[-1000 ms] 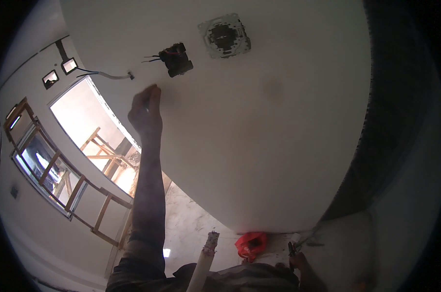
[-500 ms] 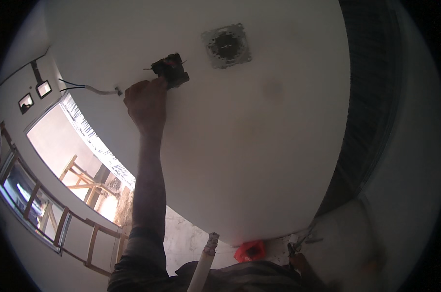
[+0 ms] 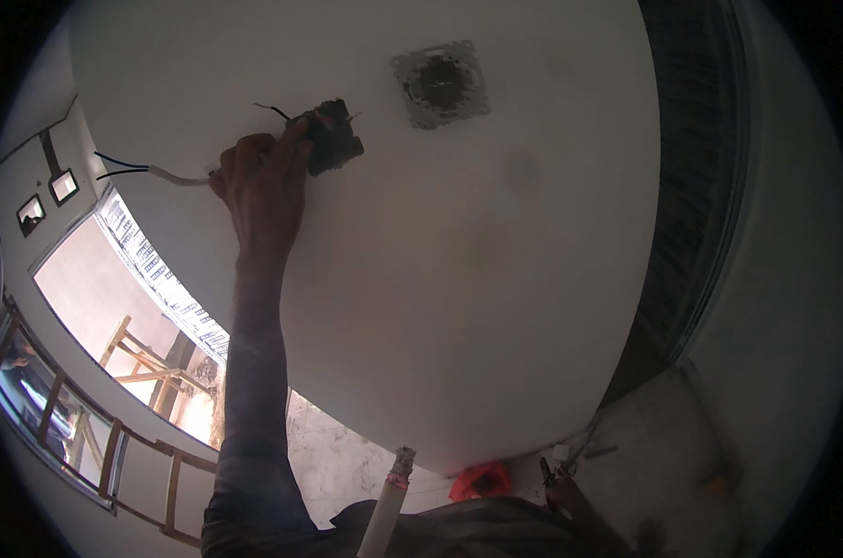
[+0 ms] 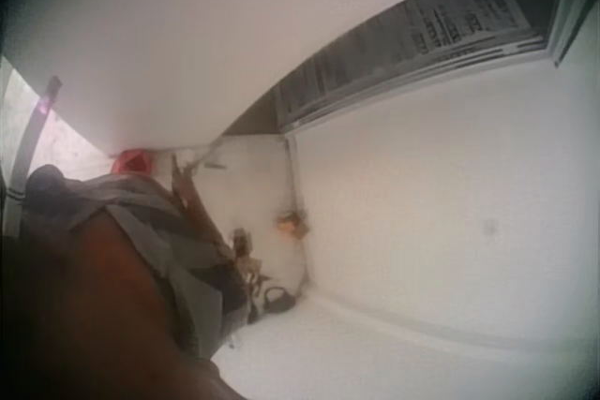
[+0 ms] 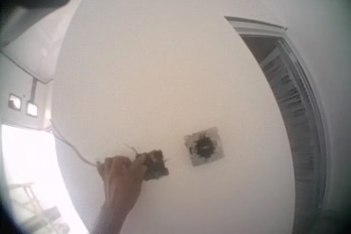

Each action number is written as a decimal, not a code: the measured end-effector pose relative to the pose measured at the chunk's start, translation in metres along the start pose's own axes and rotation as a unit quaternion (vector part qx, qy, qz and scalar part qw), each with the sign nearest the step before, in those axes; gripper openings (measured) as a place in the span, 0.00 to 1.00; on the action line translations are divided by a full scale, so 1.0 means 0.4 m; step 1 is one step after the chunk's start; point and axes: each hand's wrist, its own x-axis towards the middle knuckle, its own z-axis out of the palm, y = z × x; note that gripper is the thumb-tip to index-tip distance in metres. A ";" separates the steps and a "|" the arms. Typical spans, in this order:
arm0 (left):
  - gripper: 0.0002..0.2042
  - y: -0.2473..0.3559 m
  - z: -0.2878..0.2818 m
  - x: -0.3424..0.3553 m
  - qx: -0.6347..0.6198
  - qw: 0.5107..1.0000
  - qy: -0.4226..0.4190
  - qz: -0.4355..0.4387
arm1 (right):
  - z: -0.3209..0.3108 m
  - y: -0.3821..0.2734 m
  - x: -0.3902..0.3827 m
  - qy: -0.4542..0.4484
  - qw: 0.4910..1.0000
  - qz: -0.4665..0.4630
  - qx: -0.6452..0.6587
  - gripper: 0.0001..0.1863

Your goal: The person works on a wall-mounted electrical box, using pliers to strip and adjust wires, then wraps the connections with electrical tape. The person handles the fixture and wires directly with their hands and tools.

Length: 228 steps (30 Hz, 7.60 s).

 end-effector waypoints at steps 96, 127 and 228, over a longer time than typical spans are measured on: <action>0.14 -0.040 0.059 0.010 -0.225 0.968 0.035 0.102 | -1.528 -1.108 -0.208 0.545 0.797 -0.103 -0.241 0.16; 0.12 -0.008 0.066 -0.025 -0.195 0.974 0.089 0.076 | -1.625 -1.109 -0.284 0.261 0.959 -0.069 0.088 0.13; 0.09 -0.017 0.057 -0.002 -0.250 0.962 0.066 0.091 | -1.695 -1.098 -0.267 0.419 0.866 -0.126 -0.244 0.14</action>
